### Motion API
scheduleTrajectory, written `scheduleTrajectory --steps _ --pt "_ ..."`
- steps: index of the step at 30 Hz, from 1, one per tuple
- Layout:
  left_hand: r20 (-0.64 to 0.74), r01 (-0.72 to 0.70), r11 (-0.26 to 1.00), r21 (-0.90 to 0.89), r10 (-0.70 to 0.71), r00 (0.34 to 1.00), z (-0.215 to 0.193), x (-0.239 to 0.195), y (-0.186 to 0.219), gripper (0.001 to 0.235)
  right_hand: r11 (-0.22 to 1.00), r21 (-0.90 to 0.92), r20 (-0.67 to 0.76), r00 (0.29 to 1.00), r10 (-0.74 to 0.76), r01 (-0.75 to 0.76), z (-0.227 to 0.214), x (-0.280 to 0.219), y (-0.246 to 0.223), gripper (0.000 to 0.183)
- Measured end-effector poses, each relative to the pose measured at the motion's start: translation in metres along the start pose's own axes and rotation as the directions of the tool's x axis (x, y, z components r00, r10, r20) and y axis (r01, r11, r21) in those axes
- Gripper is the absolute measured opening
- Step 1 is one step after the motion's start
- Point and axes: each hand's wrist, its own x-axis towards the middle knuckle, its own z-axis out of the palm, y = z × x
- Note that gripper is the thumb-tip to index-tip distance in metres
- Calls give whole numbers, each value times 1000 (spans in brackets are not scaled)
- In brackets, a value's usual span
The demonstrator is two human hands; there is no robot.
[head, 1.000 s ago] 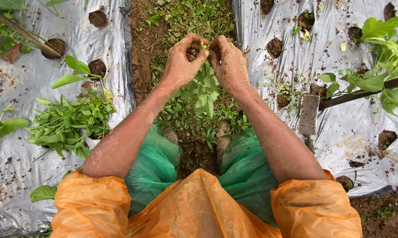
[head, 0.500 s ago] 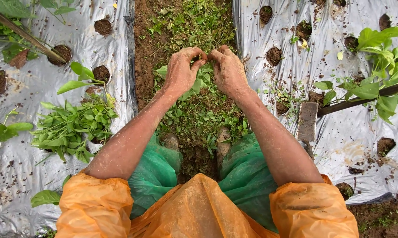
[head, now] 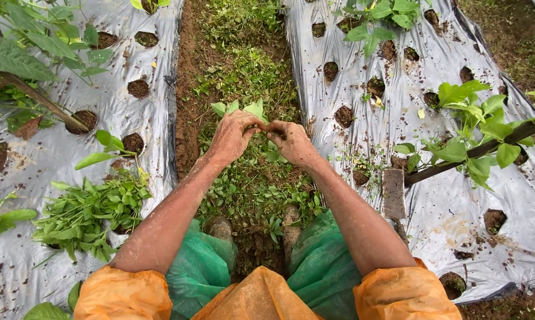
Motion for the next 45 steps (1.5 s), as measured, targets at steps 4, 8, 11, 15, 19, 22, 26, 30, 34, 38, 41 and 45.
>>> scheduleTrajectory --steps 4,8,11,15,19,22,26,30,34,38,41,45 --pt "12 -61 998 27 61 998 -9 -3 8 12 945 318 74 996 57 -77 8 15 37 13" --pt "60 3 1000 -5 -3 998 -6 -2 1 10 829 519 195 973 124 -209 -6 -1 4 12" --pt "86 -16 997 -75 22 996 -12 -3 1 9 730 628 254 958 136 -270 -12 -6 0 11" --pt "116 -20 995 -94 31 993 -13 -6 1 9 797 557 248 963 107 -232 -3 0 19 11" --pt "167 -14 1000 -16 17 986 -9 -7 -4 11 973 216 103 993 55 -77 4 14 41 16" --pt "92 -6 999 -53 11 996 -11 -6 -2 9 932 343 22 993 117 -118 -1 12 27 10" --pt "41 -30 997 -71 33 999 -2 1 -12 9 794 595 -17 986 167 -124 2 13 18 8" --pt "-9 5 998 -59 -6 1000 -9 -2 -6 7 895 393 -177 938 297 -210 -4 19 48 7" --pt "-150 20 989 -147 -43 988 -8 -5 -35 9 980 -125 -169 976 135 -157 -7 10 62 41" --pt "-275 -6 966 -258 -67 959 -14 1 -42 15 986 -57 -188 971 145 -159 -8 0 20 44" --pt "-332 -23 925 -379 -112 937 -14 3 -38 15 996 -66 -372 924 -84 64 -2 7 25 29" --pt "-392 -113 890 -441 -78 916 -15 5 -30 15 983 -142 -499 849 -175 120 -10 -1 -9 25"
